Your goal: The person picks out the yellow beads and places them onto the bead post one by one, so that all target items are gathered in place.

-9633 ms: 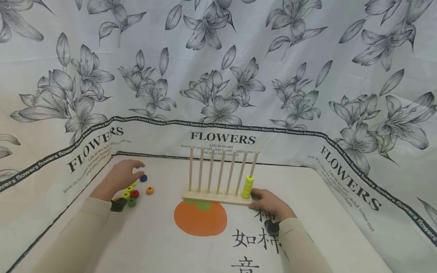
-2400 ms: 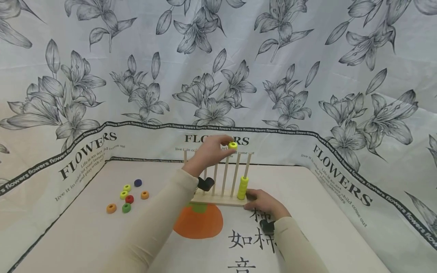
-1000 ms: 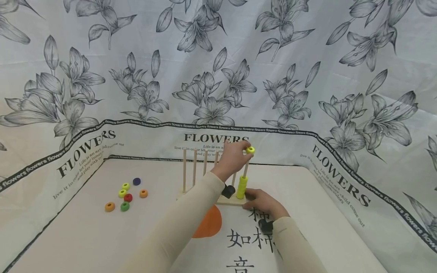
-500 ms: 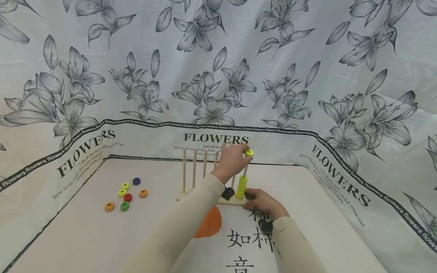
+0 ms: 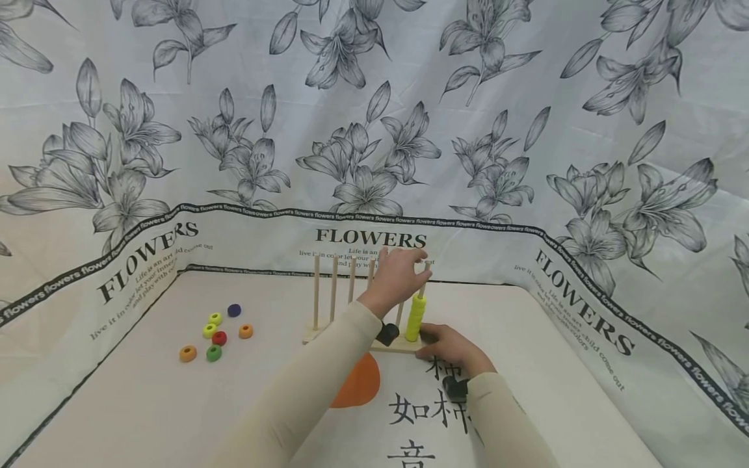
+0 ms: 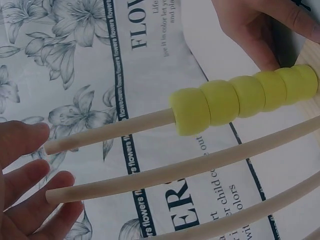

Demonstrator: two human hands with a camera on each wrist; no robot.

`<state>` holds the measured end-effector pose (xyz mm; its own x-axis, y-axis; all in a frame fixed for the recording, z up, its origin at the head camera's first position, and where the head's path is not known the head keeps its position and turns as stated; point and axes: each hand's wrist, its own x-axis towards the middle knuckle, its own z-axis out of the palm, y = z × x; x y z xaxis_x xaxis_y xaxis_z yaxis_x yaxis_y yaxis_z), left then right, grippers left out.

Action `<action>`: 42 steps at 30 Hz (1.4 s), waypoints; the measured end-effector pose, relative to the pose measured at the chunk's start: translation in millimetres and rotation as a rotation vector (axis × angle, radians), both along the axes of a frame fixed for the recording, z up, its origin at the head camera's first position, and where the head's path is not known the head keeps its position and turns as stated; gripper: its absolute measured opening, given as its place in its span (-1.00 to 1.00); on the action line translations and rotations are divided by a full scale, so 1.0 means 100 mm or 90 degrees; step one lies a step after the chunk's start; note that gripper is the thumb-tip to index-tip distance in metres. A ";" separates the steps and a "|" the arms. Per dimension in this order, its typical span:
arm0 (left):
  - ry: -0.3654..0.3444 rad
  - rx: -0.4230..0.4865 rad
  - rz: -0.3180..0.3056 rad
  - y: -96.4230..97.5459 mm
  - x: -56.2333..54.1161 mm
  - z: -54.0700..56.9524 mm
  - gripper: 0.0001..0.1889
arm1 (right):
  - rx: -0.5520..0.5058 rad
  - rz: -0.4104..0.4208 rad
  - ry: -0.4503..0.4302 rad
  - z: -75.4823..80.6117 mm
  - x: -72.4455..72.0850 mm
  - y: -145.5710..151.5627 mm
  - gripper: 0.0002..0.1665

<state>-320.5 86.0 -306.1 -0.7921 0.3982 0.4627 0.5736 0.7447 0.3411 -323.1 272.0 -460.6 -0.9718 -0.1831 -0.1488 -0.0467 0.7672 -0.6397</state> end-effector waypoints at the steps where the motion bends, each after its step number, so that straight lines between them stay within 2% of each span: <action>1: 0.008 -0.004 0.002 -0.01 0.00 0.00 -0.65 | 0.001 -0.001 0.001 0.00 0.00 0.00 -0.14; 7: 0.058 -0.022 0.015 -0.07 0.03 0.03 -0.65 | -0.005 0.000 -0.001 0.01 0.00 -0.01 -0.14; 21: 0.039 0.030 -0.008 -0.40 0.06 0.07 -0.63 | -0.005 0.009 -0.001 -0.04 -0.05 -0.01 -0.12; 25: 0.034 0.046 -0.016 -0.55 0.08 0.08 -0.62 | 0.000 0.013 0.003 -0.04 -0.05 -0.01 -0.11; 29: 0.048 0.048 -0.017 -0.71 0.08 0.09 -0.60 | 0.002 0.018 0.010 -0.04 -0.05 -0.01 -0.10; 42: 0.097 0.052 0.022 -1.35 0.11 0.04 -0.63 | 0.019 0.017 0.018 -0.04 -0.03 -0.01 -0.08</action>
<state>-309.8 -49.5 -302.5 -0.7230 0.3273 0.6083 0.5975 0.7382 0.3130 -326.4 271.2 -464.4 -0.9707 -0.2042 -0.1271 -0.0846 0.7847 -0.6141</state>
